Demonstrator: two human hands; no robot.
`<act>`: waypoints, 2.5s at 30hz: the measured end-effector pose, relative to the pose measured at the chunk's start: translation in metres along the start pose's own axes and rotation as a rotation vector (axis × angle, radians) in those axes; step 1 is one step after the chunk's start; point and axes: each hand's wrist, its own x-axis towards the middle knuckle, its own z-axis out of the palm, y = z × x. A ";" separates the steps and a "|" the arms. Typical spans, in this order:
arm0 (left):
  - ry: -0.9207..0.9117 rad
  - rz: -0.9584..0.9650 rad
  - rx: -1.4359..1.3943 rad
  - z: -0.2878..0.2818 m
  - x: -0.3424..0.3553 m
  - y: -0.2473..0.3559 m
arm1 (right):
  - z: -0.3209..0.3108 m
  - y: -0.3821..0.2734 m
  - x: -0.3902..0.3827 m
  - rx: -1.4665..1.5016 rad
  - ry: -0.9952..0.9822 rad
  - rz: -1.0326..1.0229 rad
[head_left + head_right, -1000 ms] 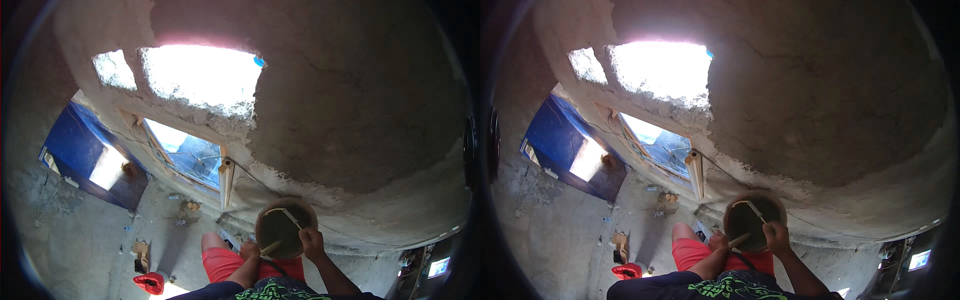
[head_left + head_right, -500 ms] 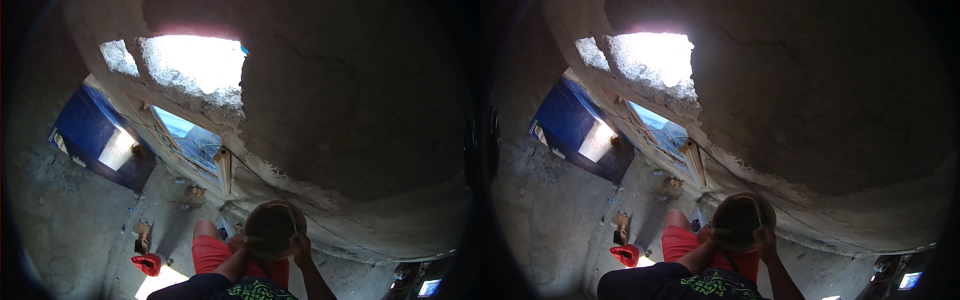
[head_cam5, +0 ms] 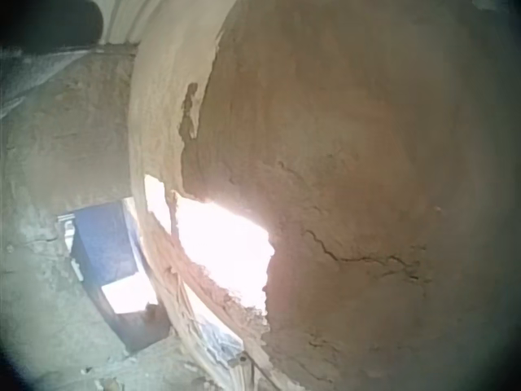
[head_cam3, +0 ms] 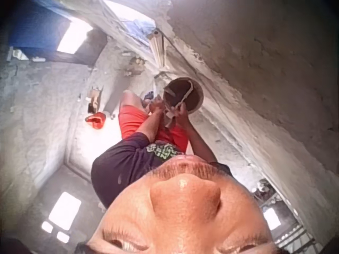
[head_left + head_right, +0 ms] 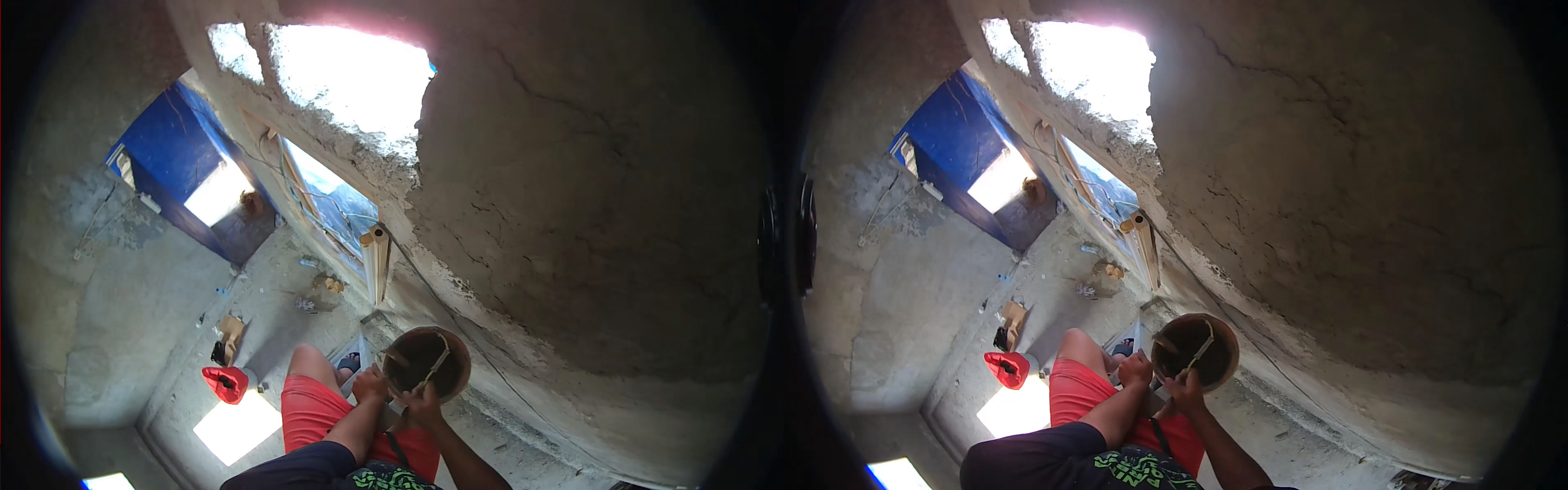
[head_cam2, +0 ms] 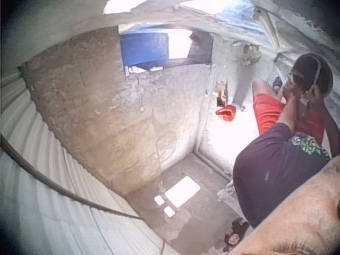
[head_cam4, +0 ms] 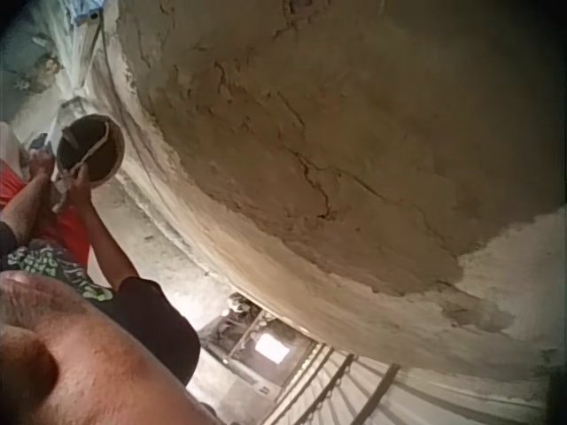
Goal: The recorder is applying plaster or mortar to a concrete ceiling using a trowel while holding a bucket.
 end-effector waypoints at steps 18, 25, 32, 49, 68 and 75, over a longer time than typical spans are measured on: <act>0.268 -0.075 -0.257 0.026 0.014 -0.042 | 0.110 0.035 0.018 -0.465 0.269 0.253; 0.135 0.017 -0.093 0.011 -0.006 -0.049 | 0.102 0.000 0.021 -0.621 0.180 0.176; 0.124 0.006 -0.095 0.005 -0.005 -0.047 | 0.103 -0.003 0.025 -0.677 0.089 0.222; 0.016 -0.022 -0.155 0.005 -0.008 -0.054 | 0.081 -0.065 0.040 -0.605 -0.262 0.527; -0.008 0.069 -0.190 0.009 -0.017 -0.054 | 0.072 0.030 0.018 -0.630 -0.464 0.130; 0.044 0.165 -0.110 0.048 -0.012 -0.078 | 0.063 -0.025 0.026 -0.731 -0.487 -0.091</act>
